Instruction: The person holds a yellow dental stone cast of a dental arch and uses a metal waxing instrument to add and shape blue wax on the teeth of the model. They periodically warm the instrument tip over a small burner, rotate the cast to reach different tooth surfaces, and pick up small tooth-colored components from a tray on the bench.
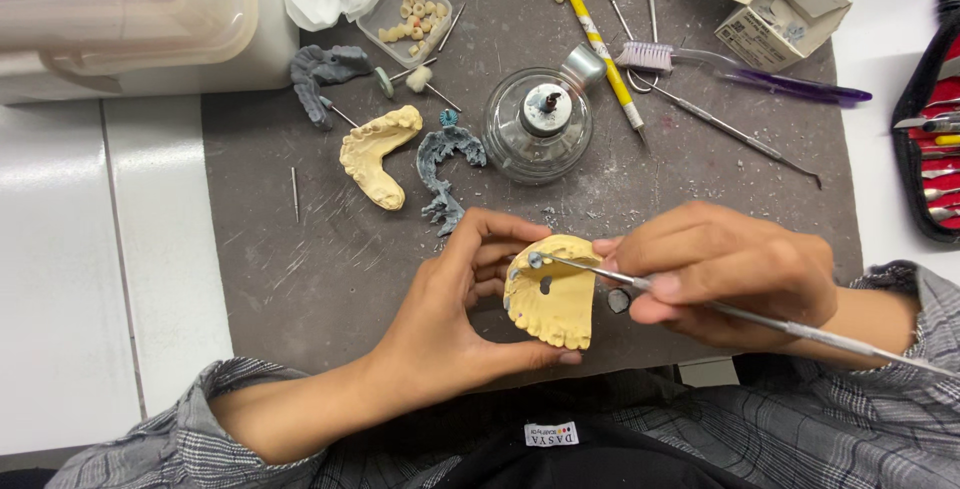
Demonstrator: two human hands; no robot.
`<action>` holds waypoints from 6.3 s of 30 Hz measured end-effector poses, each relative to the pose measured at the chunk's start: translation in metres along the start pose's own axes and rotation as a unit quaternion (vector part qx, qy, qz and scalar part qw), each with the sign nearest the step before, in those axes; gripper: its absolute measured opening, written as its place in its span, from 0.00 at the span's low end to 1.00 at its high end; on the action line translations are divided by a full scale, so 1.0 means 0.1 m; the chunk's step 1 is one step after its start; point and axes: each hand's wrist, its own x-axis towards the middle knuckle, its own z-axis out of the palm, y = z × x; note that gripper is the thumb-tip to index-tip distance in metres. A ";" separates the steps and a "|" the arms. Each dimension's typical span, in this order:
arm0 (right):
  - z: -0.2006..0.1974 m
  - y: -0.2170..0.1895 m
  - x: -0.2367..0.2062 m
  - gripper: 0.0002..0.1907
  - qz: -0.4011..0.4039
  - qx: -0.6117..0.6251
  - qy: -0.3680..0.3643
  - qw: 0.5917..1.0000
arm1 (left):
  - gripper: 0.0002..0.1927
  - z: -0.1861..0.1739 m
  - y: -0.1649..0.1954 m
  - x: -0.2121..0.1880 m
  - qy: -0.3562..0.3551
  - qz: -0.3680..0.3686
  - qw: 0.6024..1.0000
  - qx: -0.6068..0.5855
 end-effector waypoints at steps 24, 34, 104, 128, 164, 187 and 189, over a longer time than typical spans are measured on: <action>0.19 -0.05 0.02 0.21 -0.080 -0.158 -0.057 0.983 | 0.39 -0.01 -0.14 -0.13 0.024 0.045 0.996 0.072; 0.19 -0.06 0.02 0.21 -0.073 -0.152 -0.063 0.984 | 0.39 0.00 -0.14 -0.13 0.025 0.035 0.997 0.067; 0.31 -0.03 0.20 0.14 0.122 -0.064 0.111 0.984 | 0.37 -0.12 0.30 -0.45 -0.026 -0.012 0.992 -0.122; 0.29 -0.05 0.05 0.11 0.128 -0.077 0.094 0.984 | 0.40 -0.09 0.35 -0.50 0.009 0.057 0.998 0.006; 0.32 0.02 -0.08 0.14 0.018 -0.052 -0.080 0.995 | 0.45 -0.12 -0.05 -0.16 -0.071 -0.028 0.997 -0.034; 0.33 -0.03 -0.08 0.14 0.019 -0.069 -0.090 0.993 | 0.44 -0.10 -0.07 -0.19 -0.070 -0.021 0.997 -0.028; 0.33 -0.03 -0.08 0.14 0.019 -0.067 -0.090 0.993 | 0.44 -0.10 -0.07 -0.19 -0.070 -0.021 0.997 -0.027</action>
